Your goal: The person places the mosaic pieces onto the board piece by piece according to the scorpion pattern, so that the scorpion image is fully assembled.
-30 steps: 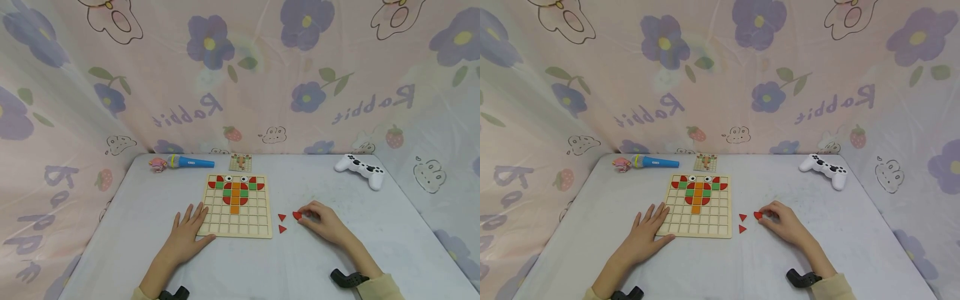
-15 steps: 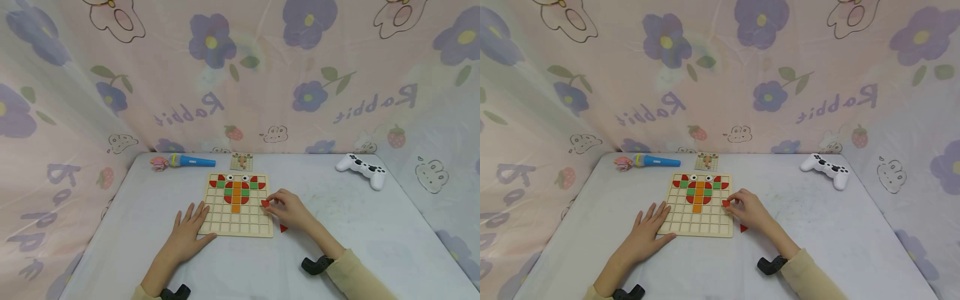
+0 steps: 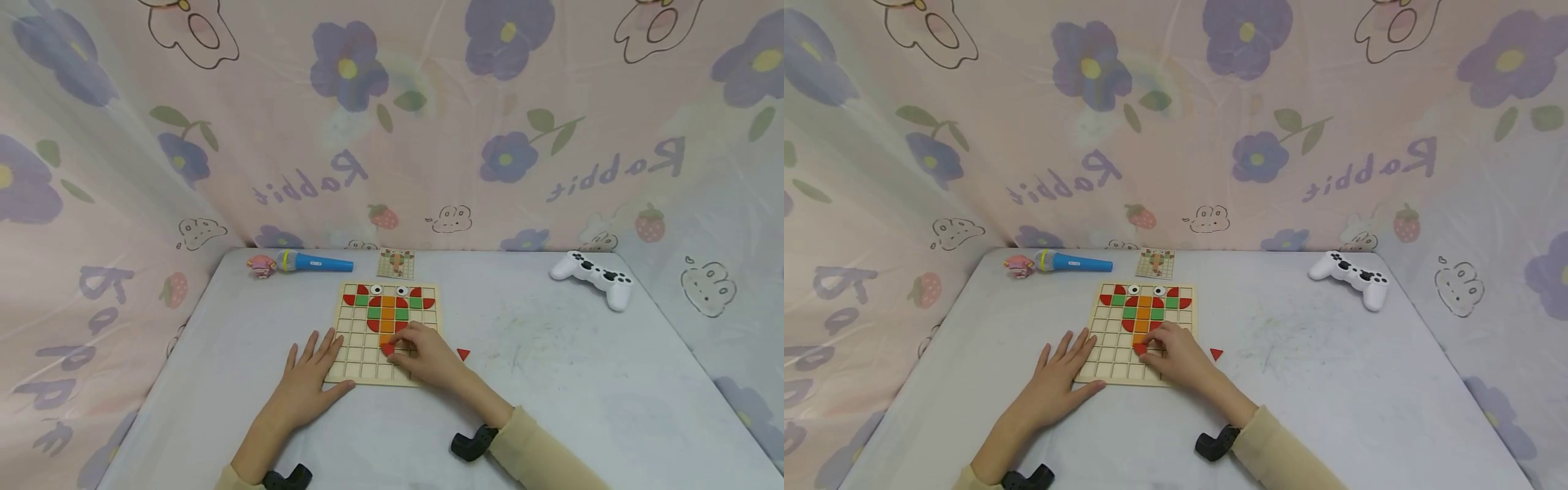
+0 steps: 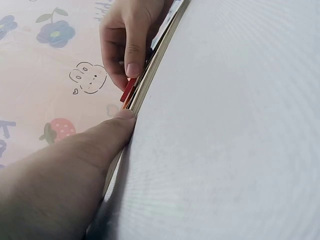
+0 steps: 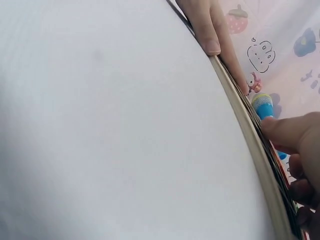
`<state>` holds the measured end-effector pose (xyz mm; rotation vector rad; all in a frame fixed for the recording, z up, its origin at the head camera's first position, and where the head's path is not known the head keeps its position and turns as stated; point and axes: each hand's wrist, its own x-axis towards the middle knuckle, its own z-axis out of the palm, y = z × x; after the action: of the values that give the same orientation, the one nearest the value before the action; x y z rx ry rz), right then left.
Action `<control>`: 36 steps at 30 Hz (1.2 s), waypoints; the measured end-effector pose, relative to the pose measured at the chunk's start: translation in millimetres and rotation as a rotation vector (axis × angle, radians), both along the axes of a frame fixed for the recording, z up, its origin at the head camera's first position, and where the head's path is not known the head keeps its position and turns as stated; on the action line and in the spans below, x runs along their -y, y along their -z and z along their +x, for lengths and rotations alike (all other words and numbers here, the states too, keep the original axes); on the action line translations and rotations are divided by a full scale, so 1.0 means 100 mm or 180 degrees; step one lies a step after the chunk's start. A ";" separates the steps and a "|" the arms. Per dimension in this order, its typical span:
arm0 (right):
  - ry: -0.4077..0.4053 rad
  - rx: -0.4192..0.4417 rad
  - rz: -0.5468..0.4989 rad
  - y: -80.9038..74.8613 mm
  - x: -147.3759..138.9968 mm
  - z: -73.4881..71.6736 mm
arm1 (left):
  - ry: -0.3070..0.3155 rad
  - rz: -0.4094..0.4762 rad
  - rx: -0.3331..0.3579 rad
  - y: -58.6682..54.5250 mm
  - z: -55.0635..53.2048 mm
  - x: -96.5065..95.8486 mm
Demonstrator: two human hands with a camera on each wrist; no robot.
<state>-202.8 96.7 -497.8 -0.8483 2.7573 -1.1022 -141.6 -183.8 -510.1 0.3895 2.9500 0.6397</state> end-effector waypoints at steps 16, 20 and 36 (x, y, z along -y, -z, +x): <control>-0.0114 -0.0079 -0.0011 0.04 -0.01 0.03 | -0.0008 -0.0011 0.0057 -0.03 0.01 -0.01; -0.0116 -0.0062 -0.0053 0.02 -0.01 0.04 | -0.0015 -0.0002 0.0012 -0.03 0.01 -0.01; -0.0034 -0.0281 -0.0042 0.07 0.03 0.05 | -0.0025 0.0032 -0.0088 0.00 0.01 0.00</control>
<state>-198.2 93.3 -505.2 -0.9344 2.8156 -1.1086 -140.3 -183.6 -510.2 0.3911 2.9770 0.6558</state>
